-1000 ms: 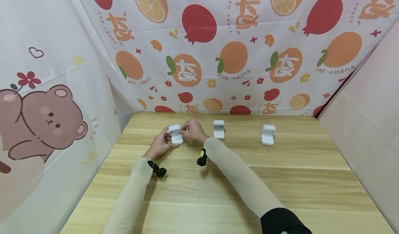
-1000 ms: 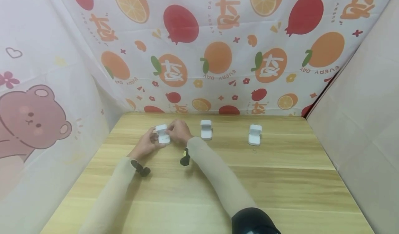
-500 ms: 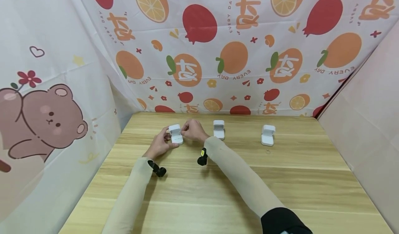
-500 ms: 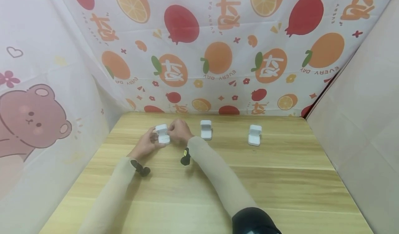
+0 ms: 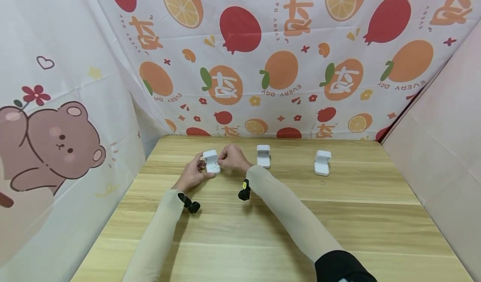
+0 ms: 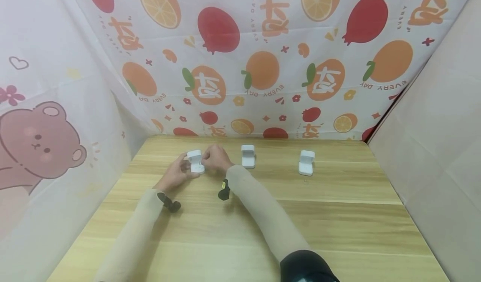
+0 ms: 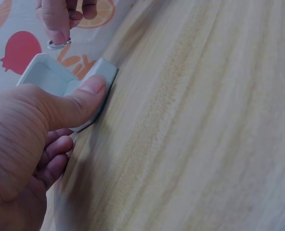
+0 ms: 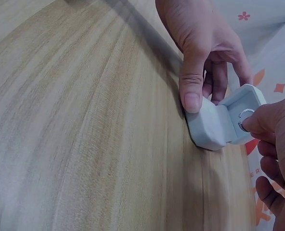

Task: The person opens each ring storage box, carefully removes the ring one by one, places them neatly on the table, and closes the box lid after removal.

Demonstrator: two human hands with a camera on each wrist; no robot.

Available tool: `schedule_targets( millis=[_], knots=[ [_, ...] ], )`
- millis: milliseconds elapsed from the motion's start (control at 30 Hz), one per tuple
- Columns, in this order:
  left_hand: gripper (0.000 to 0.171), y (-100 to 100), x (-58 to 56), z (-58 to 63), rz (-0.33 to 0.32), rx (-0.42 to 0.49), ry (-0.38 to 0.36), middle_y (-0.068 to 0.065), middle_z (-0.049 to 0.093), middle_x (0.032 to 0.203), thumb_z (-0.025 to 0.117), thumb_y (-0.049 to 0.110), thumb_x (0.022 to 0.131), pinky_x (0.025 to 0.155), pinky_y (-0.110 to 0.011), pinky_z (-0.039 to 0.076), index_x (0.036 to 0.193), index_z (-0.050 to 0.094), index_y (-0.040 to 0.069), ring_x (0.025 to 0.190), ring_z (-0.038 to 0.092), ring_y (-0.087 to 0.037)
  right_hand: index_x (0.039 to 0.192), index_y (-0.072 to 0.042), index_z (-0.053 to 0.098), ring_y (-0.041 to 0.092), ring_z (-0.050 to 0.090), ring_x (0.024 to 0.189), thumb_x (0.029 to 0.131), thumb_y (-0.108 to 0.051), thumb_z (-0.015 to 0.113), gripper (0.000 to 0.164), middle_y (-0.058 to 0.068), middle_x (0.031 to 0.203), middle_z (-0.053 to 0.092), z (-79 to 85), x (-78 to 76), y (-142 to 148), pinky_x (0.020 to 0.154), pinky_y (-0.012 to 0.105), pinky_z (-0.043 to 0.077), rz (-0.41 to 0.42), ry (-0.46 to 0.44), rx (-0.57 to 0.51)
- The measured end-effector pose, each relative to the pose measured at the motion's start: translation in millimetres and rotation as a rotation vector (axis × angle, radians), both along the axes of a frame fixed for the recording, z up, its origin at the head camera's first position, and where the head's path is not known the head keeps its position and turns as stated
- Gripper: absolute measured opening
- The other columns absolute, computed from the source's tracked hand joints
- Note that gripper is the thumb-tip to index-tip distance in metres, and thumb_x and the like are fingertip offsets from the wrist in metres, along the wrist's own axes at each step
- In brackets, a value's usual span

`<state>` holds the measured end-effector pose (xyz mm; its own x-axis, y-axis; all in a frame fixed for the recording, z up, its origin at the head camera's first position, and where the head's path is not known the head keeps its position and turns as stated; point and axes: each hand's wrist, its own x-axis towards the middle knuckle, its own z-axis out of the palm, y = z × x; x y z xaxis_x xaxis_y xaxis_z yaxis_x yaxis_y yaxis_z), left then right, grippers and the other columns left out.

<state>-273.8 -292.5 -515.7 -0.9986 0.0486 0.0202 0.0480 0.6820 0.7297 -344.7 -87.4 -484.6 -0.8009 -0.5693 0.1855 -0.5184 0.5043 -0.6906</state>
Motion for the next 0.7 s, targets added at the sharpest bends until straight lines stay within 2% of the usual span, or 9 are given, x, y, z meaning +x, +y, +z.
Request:
schedule_targets(
  millis=[333,700],
  knots=[
    [0.092,1.1,1.2,4.0,0.009,-0.001,0.002,-0.024,0.063,0.13,0.083,0.021,0.085,0.095,-0.043,0.045,0.158,0.028,0.009,0.11,0.057,-0.033,0.08,-0.009,0.081,0.009,0.061,0.081,0.087,-0.012,0.078,0.008,0.0,0.087,0.071,2.2,2.7,0.5,0.074,0.018,0.05,0.021,-0.039,0.028],
    [0.092,0.2,0.6,-0.5,0.006,0.005,-0.004,-0.023,0.063,0.13,0.083,0.023,0.085,0.095,-0.043,0.046,0.158,0.029,0.01,0.11,0.058,-0.032,0.078,-0.009,0.081,0.008,0.059,0.079,0.087,-0.012,0.078,0.01,0.0,0.086,0.07,-1.9,3.5,1.7,0.074,0.019,0.048,0.049,-0.028,0.049]
  ],
)
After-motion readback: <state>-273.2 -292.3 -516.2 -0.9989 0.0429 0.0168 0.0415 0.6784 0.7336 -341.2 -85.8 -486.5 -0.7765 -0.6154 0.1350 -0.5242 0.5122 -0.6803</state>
